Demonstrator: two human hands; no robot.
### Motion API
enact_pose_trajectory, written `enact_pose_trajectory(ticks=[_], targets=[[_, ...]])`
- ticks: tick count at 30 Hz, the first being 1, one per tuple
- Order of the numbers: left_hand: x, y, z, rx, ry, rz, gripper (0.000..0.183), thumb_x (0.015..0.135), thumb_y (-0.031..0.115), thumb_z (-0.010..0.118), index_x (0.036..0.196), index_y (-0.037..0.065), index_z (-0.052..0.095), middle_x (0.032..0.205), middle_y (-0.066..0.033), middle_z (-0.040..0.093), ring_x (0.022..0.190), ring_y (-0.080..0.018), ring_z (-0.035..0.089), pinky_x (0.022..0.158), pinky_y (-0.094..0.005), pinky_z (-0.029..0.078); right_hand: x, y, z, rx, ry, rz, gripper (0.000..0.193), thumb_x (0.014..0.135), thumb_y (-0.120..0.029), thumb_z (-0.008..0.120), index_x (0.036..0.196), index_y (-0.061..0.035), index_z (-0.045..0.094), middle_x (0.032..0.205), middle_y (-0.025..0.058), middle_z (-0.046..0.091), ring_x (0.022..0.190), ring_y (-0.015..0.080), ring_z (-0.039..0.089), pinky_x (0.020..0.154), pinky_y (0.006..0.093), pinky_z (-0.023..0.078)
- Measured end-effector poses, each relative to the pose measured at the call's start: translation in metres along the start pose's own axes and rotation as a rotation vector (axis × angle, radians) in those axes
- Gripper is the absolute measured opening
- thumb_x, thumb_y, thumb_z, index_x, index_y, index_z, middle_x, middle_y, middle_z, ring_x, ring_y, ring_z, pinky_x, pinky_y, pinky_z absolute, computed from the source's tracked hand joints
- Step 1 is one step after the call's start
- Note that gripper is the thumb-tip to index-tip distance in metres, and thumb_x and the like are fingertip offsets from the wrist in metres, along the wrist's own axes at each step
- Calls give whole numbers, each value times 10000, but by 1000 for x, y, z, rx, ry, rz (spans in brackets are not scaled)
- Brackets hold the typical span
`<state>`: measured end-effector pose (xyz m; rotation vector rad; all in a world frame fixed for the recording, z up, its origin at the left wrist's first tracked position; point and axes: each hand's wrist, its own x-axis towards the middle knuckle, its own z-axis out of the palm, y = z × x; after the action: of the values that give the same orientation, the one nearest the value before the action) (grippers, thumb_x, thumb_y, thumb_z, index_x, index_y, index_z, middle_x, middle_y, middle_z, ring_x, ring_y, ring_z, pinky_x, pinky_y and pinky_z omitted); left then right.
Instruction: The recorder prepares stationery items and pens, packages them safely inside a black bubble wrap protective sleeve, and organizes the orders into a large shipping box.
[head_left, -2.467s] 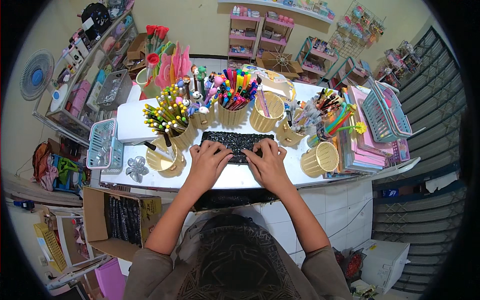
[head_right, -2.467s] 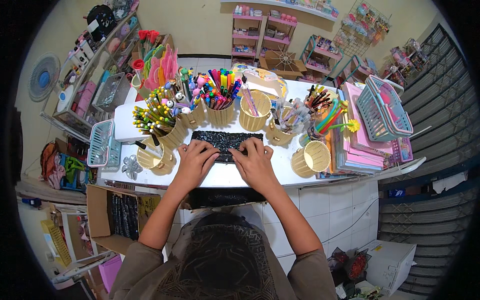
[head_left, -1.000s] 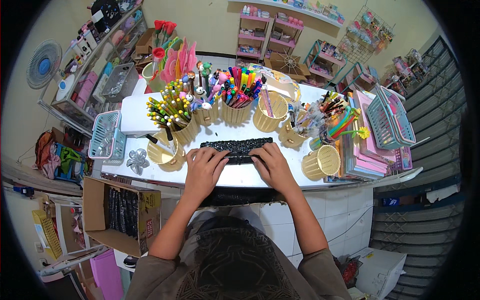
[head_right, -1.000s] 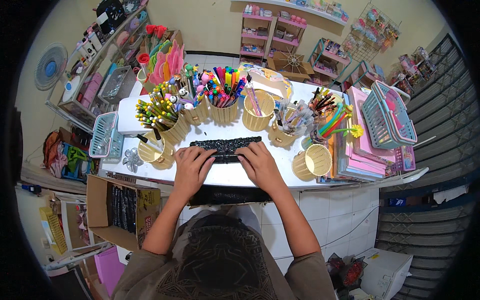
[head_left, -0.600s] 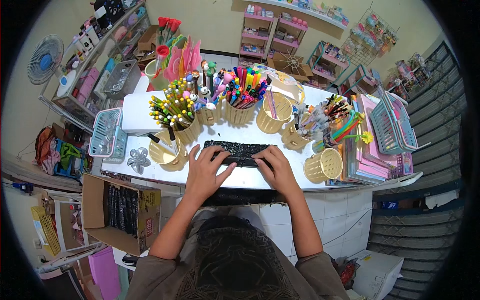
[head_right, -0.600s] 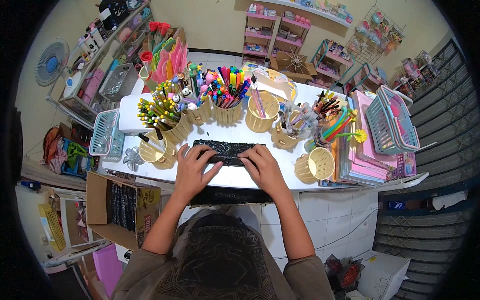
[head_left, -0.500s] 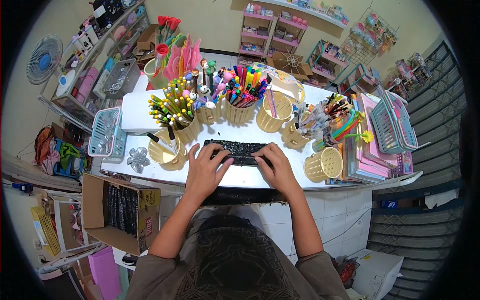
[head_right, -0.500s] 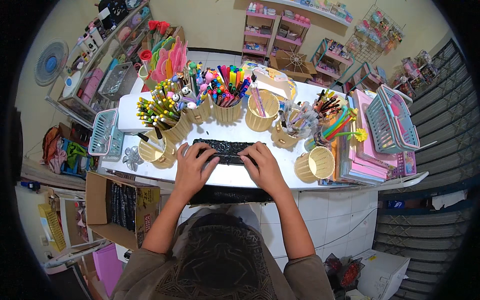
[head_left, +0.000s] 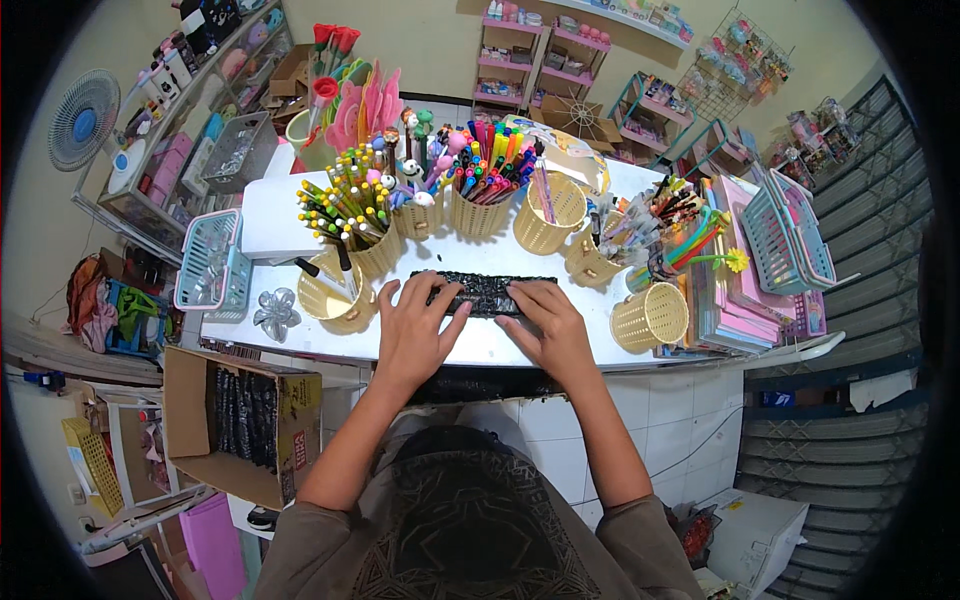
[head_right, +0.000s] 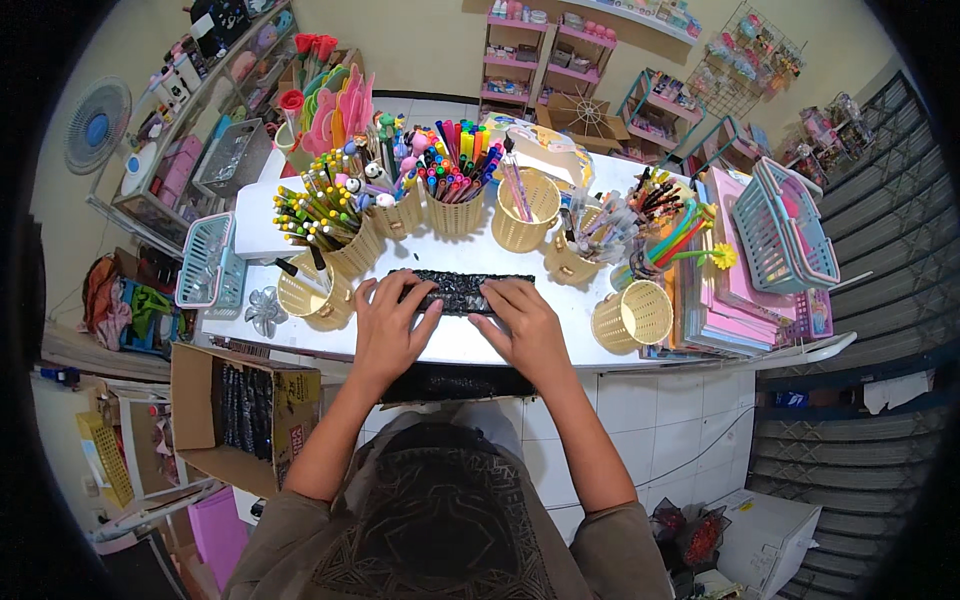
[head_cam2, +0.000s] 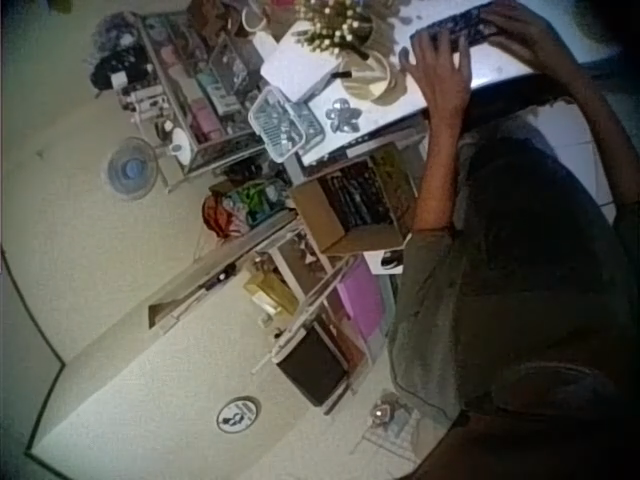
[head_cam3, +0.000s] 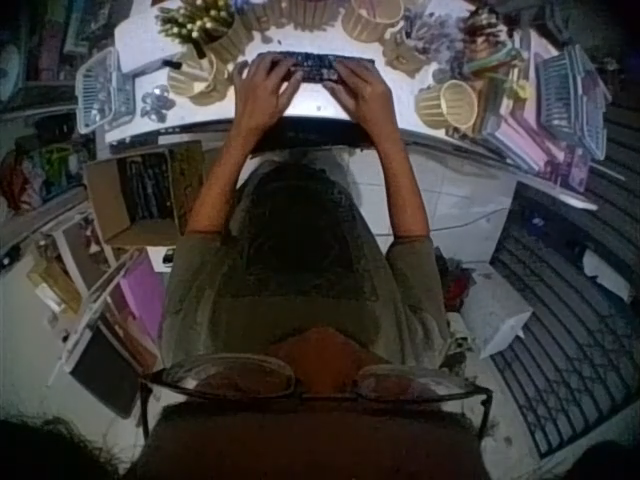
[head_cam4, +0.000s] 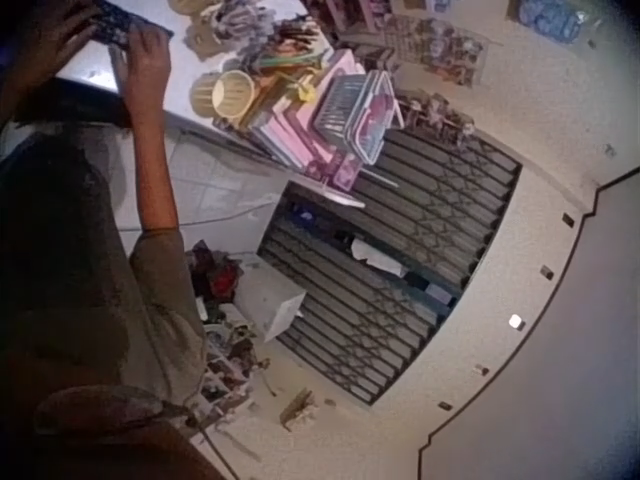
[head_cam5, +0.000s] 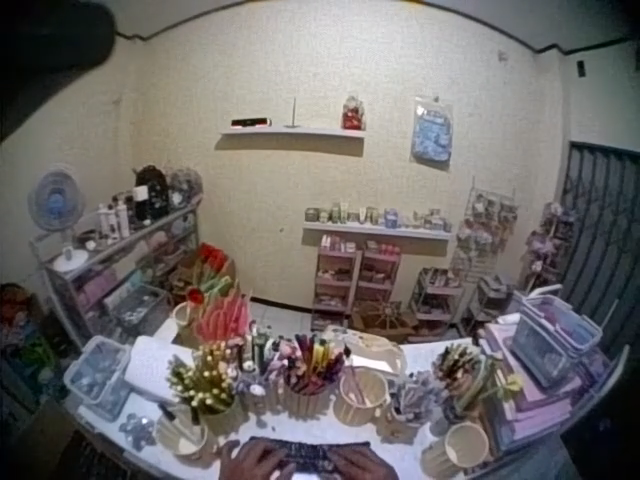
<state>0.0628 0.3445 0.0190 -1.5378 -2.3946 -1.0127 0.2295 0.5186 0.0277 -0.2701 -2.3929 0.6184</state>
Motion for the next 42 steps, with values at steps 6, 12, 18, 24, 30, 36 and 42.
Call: enact_pose_trajectory(ticks=[6, 12, 18, 24, 30, 36, 42], targets=[[9, 0, 2, 103, -19, 17, 389, 1031, 398, 764, 1286, 104, 774, 1223, -101, 662, 1231, -295, 617, 1134, -550, 349, 12, 7, -9, -70, -164, 79, 383, 943, -221, 876, 1264, -26, 804, 1104, 117, 666, 1037, 326, 669, 897, 440, 575], [10, 3, 6, 259, 18, 127, 349, 1045, 375, 744, 1308, 147, 766, 1162, -52, 661, 1211, -255, 604, 1046, -511, 356, 14, 9, -7, -93, -218, 99, 328, 979, -242, 821, 1235, -40, 785, 1032, 113, 635, 1043, 324, 655, 945, 453, 534], [12, 1, 11, 171, -20, 140, 258, 1031, 243, 760, 1272, 149, 762, 1202, -42, 687, 1216, -261, 619, 1056, -485, 381, 6, 7, 5, -202, -56, 33, 190, 1011, -220, 784, 1143, -89, 743, 998, 102, 664, 1008, 337, 664, 1061, 537, 447], [18, -3, 18, -33, 0, 213, 287, 995, 77, 743, 1281, 89, 757, 1188, -75, 691, 1161, -298, 648, 971, -456, 464, 14, 4, 2, -144, -85, 141, 148, 1005, -201, 783, 1075, -76, 749, 972, 98, 667, 1014, 330, 672, 1035, 522, 476], [29, -7, 17, -137, -53, 152, 255, 998, 65, 725, 1249, 57, 767, 1121, -103, 700, 1105, -317, 656, 934, -465, 475, 21, 2, 5, -65, 87, 133, 147, 944, -126, 839, 1068, -49, 824, 976, 117, 741, 908, 328, 715, 830, 440, 561], [28, -4, 13, -102, -74, 178, 401, 1007, 243, 779, 1373, 83, 736, 1204, -114, 680, 1147, -335, 635, 995, -470, 474, 9, -5, 5, -112, 74, 32, 274, 915, -86, 849, 1178, -16, 820, 1102, 123, 782, 1013, 324, 748, 925, 452, 591], [37, -4, 13, -17, -125, 154, 520, 972, 333, 825, 1416, 89, 708, 1292, -116, 632, 1213, -329, 610, 1081, -497, 454, 15, 9, 6, -171, -91, 23, 385, 946, -109, 803, 1313, 0, 759, 1260, 123, 741, 1183, 327, 674, 1048, 467, 544]])
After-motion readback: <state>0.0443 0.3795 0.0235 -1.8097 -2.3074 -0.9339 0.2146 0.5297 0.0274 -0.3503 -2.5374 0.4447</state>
